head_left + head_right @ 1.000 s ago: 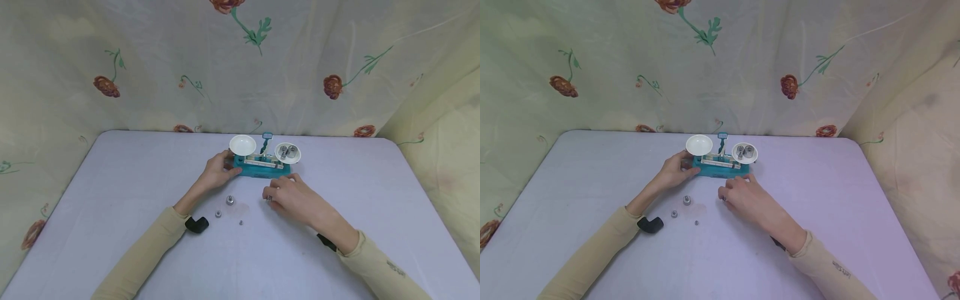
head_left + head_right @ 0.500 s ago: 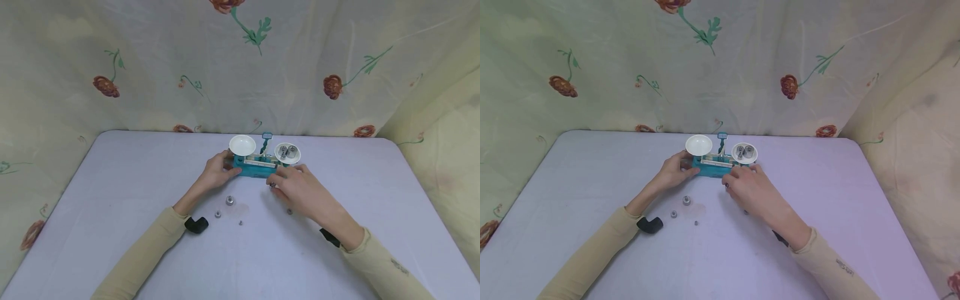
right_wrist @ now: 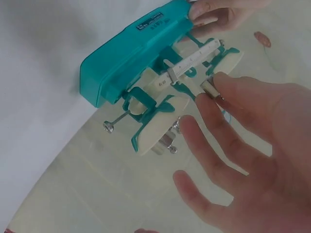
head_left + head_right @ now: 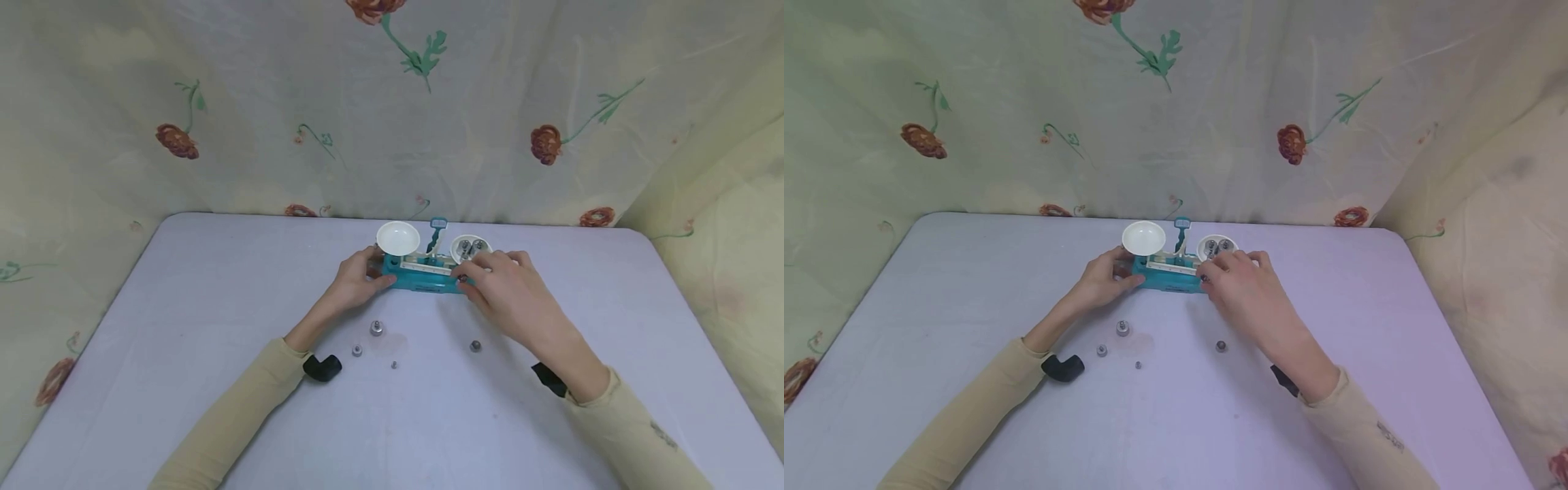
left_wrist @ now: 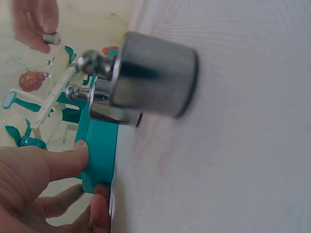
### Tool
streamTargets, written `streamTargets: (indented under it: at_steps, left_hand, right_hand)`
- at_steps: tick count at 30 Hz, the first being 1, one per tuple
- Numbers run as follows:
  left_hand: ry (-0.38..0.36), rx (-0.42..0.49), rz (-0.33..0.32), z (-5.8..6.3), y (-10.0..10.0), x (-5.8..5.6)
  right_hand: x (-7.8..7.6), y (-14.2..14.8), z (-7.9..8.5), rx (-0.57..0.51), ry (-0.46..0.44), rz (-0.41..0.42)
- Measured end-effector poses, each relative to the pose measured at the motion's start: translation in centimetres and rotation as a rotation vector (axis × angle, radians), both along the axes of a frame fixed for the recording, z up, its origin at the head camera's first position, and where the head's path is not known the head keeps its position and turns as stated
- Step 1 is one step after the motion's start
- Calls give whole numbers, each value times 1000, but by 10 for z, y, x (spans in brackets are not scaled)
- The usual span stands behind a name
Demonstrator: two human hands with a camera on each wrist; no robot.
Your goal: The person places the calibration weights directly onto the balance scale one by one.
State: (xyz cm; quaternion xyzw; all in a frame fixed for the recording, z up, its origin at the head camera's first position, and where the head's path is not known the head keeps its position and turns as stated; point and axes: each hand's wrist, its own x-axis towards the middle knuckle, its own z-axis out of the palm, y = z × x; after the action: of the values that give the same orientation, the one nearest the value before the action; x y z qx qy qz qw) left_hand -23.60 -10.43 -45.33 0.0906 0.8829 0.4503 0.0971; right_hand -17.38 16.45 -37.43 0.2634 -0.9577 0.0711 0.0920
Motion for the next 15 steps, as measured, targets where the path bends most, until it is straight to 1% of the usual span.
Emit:
streamTargets:
  at_steps: [4, 15]
  left_hand:
    - [5, 1, -4, 0, 1, 0]
    - [1, 0, 2, -2, 1, -1]
  right_hand:
    - [-1, 4, 2, -3, 37, -19]
    - [-11, 10, 0, 2, 111, -83]
